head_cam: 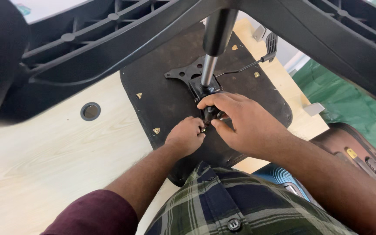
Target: The person assembles the base of an office chair by attaching the gas lift to the five-star base and securing it with a retaining clip. They then attach the seat pan to the gas lift and tighten the height-adjustment lever.
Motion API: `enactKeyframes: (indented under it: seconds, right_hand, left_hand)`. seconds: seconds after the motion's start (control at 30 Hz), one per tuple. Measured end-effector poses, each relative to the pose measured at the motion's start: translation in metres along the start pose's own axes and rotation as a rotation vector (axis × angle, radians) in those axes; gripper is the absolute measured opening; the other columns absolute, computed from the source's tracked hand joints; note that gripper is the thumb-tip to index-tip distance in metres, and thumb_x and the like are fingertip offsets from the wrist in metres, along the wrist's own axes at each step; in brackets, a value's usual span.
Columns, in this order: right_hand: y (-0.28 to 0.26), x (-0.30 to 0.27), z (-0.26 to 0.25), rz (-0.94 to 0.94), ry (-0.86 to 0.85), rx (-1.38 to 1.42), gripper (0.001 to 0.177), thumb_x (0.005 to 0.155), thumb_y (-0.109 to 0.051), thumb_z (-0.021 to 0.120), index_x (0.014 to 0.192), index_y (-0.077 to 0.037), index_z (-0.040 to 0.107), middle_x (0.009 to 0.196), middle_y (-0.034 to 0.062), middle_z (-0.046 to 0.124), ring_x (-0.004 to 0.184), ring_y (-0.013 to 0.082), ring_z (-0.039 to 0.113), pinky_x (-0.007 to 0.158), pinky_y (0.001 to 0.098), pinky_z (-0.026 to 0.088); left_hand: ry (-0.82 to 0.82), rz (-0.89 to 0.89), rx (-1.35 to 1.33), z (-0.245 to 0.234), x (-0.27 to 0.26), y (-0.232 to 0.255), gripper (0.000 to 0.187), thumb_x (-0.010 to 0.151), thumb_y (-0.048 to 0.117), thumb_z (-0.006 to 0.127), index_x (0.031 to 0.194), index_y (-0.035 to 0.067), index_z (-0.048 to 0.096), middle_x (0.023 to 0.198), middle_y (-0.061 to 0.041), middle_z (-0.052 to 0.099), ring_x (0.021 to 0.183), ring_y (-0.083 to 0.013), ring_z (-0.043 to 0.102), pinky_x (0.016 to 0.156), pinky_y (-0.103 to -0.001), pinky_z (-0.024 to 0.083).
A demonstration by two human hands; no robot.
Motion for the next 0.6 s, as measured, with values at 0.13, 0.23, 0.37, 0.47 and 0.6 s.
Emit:
enactKeyframes:
  seconds: [0.13,0.23,0.37,0.47,0.6]
  right_hand:
    - [0.002,0.003,0.002,0.028,0.011,0.016,0.042,0.090,-0.009,0.061,0.131,-0.008,0.057,0.125,0.0155,0.067,0.112,0.0310,0.067,0.091,0.0439,0.053]
    - [0.001,0.006,0.004,0.081,-0.040,0.034,0.041,0.093,-0.013,0.061,0.132,-0.008,0.054,0.126,0.0152,0.064,0.107,0.0285,0.070,0.090,0.0428,0.054]
    - [-0.004,0.007,0.000,0.110,-0.042,0.016,0.039,0.094,-0.016,0.061,0.131,-0.010,0.054,0.122,0.0134,0.067,0.099,0.0276,0.073,0.085,0.0418,0.056]
    - [-0.007,0.008,-0.004,0.122,-0.017,0.025,0.039,0.094,-0.015,0.063,0.132,-0.012,0.054,0.114,0.0140,0.070,0.095,0.0271,0.075,0.081,0.0416,0.057]
    - [-0.008,0.006,-0.011,0.087,0.044,0.053,0.039,0.093,-0.015,0.067,0.129,-0.010,0.053,0.107,0.0153,0.072,0.092,0.0272,0.077,0.076,0.0409,0.058]
  left_hand:
    - [0.039,0.004,0.067,0.002,0.007,0.006,0.018,0.088,0.020,0.072,0.105,0.012,0.072,0.113,-0.008,0.066,0.114,-0.0300,0.063,0.096,-0.043,0.051]
    - [0.061,-0.016,0.050,0.000,0.008,0.009,0.017,0.087,0.022,0.072,0.101,0.012,0.072,0.108,-0.009,0.070,0.109,-0.0306,0.066,0.094,-0.043,0.052]
    - [0.056,-0.063,-0.043,-0.006,0.004,0.011,0.017,0.087,0.022,0.072,0.101,0.012,0.073,0.099,-0.010,0.075,0.098,-0.0306,0.071,0.089,-0.043,0.056]
    - [0.087,-0.066,-0.127,-0.007,0.002,0.011,0.016,0.087,0.022,0.072,0.099,0.011,0.072,0.092,-0.009,0.076,0.090,-0.0280,0.074,0.084,-0.040,0.057]
    - [0.214,-0.026,-0.241,-0.008,-0.001,0.001,0.015,0.085,0.019,0.074,0.095,0.008,0.070,0.087,-0.010,0.077,0.084,-0.0253,0.076,0.079,-0.036,0.059]
Point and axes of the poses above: each hand's wrist, its own x-axis towards the middle knuckle, its own z-axis out of the palm, y = z × x, the point moved 1 cm from there along x, towards the middle knuckle
